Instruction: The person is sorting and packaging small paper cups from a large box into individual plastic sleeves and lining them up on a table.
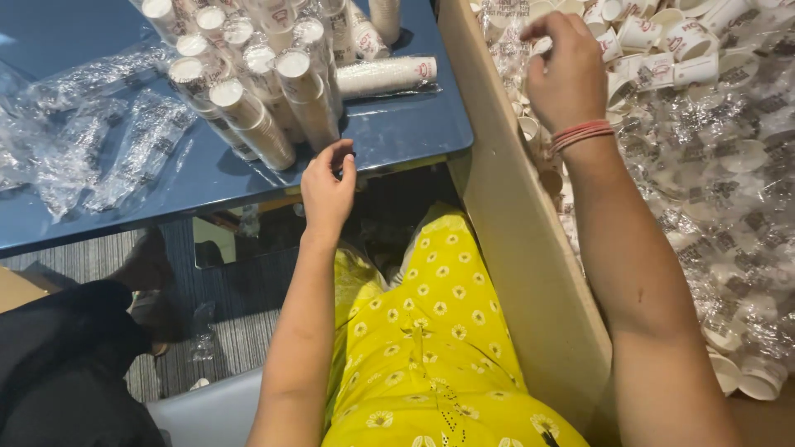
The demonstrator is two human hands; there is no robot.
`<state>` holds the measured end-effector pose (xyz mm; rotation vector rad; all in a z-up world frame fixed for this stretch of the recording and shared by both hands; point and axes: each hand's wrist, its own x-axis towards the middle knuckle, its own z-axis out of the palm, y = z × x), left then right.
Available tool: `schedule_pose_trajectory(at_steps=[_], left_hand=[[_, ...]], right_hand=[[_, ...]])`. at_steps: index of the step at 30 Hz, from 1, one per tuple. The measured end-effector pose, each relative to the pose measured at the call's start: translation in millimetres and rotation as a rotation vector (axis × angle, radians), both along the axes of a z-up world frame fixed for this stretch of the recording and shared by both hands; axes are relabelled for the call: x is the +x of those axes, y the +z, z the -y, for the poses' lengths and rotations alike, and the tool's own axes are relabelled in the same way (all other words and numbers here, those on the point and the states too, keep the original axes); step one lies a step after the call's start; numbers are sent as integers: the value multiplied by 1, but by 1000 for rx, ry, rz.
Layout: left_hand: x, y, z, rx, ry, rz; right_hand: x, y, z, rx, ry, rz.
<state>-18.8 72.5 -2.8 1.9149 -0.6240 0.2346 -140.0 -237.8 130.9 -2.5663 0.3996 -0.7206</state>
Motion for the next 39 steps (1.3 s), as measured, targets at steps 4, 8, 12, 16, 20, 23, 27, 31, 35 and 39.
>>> schedule_pose_trajectory(at_steps=[4,8,12,16,20,23,27,31,35,39], left_hand=[[-3,13,6,49,11,-111],[4,31,23,81,-171,-47],[18,31,49,96,-462,-124],[33,12,84,-47,-652,-195],[41,13,104,-46,-653,-277],[36,16,95,-194,-659,-119],[36,7,91,-122,-655,-5],[44,-14,101,-36,-543,22],[40,1,103,65,-476,65],[38,9,99,86,-534,-51]], right_hand=[[-13,-115,84,-391,-102,-214],[-20,-106,102,-323,-148,-250],[-22,-51,102,54,-305,-166],[-12,-13,67,228,17,211],[23,12,-26,161,322,86],[62,-32,-40,301,246,-337],[87,-97,-24,777,236,-535],[64,-56,-44,731,132,-574],[30,-4,-10,192,8,-22],[6,10,9,-59,-112,-686]])
